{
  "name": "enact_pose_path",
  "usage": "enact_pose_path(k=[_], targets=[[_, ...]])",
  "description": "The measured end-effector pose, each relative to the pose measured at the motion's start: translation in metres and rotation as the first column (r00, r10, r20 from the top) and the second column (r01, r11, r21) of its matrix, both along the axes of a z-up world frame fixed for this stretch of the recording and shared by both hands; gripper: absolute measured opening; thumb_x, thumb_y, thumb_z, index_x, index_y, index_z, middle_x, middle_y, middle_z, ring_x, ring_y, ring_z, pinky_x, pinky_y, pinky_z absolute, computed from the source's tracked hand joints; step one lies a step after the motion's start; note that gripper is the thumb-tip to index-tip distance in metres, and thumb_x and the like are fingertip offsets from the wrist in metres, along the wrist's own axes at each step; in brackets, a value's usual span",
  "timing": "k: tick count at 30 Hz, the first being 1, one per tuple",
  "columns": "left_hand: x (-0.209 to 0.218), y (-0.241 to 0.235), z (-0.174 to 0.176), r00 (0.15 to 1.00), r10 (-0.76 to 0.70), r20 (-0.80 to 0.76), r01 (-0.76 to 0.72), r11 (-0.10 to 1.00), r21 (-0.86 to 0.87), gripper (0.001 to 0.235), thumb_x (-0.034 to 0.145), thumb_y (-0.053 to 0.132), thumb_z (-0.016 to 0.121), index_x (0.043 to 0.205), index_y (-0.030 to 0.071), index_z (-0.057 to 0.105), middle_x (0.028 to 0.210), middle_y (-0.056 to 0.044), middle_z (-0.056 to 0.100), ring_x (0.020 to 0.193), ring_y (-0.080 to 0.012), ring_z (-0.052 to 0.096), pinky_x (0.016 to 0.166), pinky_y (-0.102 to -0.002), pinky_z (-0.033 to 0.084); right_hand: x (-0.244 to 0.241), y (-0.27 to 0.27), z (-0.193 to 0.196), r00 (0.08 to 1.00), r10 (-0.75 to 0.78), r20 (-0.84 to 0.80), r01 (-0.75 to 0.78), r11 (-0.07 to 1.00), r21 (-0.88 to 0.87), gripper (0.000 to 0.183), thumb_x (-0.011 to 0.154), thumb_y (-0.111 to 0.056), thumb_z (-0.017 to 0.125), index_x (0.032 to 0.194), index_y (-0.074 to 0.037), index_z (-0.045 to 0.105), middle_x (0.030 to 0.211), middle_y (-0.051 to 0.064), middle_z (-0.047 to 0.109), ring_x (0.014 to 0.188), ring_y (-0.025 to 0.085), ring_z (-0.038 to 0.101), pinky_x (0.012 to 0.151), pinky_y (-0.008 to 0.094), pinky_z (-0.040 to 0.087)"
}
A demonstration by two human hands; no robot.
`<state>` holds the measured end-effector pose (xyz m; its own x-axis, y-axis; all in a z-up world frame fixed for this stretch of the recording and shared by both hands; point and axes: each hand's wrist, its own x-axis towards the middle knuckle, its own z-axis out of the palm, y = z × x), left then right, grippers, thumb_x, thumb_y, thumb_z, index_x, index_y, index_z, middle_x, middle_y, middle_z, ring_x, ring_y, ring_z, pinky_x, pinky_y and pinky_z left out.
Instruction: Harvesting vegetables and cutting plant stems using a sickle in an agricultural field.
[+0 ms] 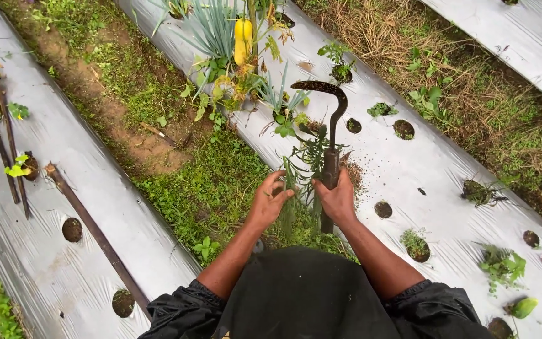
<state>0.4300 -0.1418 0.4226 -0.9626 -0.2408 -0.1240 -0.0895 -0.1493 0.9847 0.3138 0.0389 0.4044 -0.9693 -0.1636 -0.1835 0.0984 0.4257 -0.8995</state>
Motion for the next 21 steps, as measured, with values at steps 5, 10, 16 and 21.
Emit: enact_pose_path(k=[5, 10, 16, 21], targets=[[-0.009, 0.007, -0.007, 0.987, 0.14, 0.079, -0.136, 0.989, -0.051, 0.028, 0.085, 0.015, 0.089, 0.109, 0.008, 0.076, 0.094, -0.011, 0.079, 0.09, -0.0132, 0.071, 0.077, -0.033, 0.059, 0.008, -0.004, -0.015, 0.999, 0.005, -0.033, -0.005, 1.0, -0.014, 0.043, 0.076, -0.022, 0.092, 0.102, -0.006, 0.061, 0.08, 0.015, 0.061, 0.075, 0.03, 0.064, 0.061, 0.04, 0.049], [-0.018, 0.019, -0.042, 0.994, 0.091, -0.057, -0.1, 0.981, -0.166, 0.029, 0.088, 0.017, 0.087, 0.112, 0.005, 0.078, 0.113, -0.017, 0.071, 0.111, -0.0306, 0.067, 0.098, -0.046, 0.053, 0.015, -0.005, -0.006, 1.0, 0.016, -0.019, -0.016, 1.0, -0.022, 0.039, 0.081, -0.019, 0.088, 0.106, -0.006, 0.061, 0.08, 0.015, 0.062, 0.074, 0.03, 0.063, 0.061, 0.041, 0.05], [-0.018, 0.041, -0.035, 0.988, 0.154, -0.025, -0.154, 0.988, 0.011, 0.031, 0.096, 0.013, 0.078, 0.123, -0.001, 0.072, 0.114, -0.02, 0.071, 0.115, -0.027, 0.062, 0.101, -0.047, 0.052, 0.025, -0.004, 0.011, 0.995, 0.087, -0.048, -0.09, 0.994, -0.06, 0.036, 0.076, -0.007, 0.081, 0.105, -0.005, 0.06, 0.078, 0.017, 0.059, 0.075, 0.031, 0.062, 0.063, 0.043, 0.05], [-0.018, 0.049, -0.025, 0.969, 0.243, 0.03, -0.245, 0.958, 0.146, 0.032, 0.097, 0.009, 0.076, 0.127, 0.0, 0.07, 0.119, -0.022, 0.068, 0.114, -0.0251, 0.061, 0.101, -0.044, 0.053, 0.027, -0.002, 0.013, 0.991, 0.133, -0.005, -0.133, 0.983, -0.126, 0.03, 0.075, -0.009, 0.08, 0.1, -0.009, 0.062, 0.072, 0.01, 0.06, 0.065, 0.025, 0.063, 0.054, 0.037, 0.05]])
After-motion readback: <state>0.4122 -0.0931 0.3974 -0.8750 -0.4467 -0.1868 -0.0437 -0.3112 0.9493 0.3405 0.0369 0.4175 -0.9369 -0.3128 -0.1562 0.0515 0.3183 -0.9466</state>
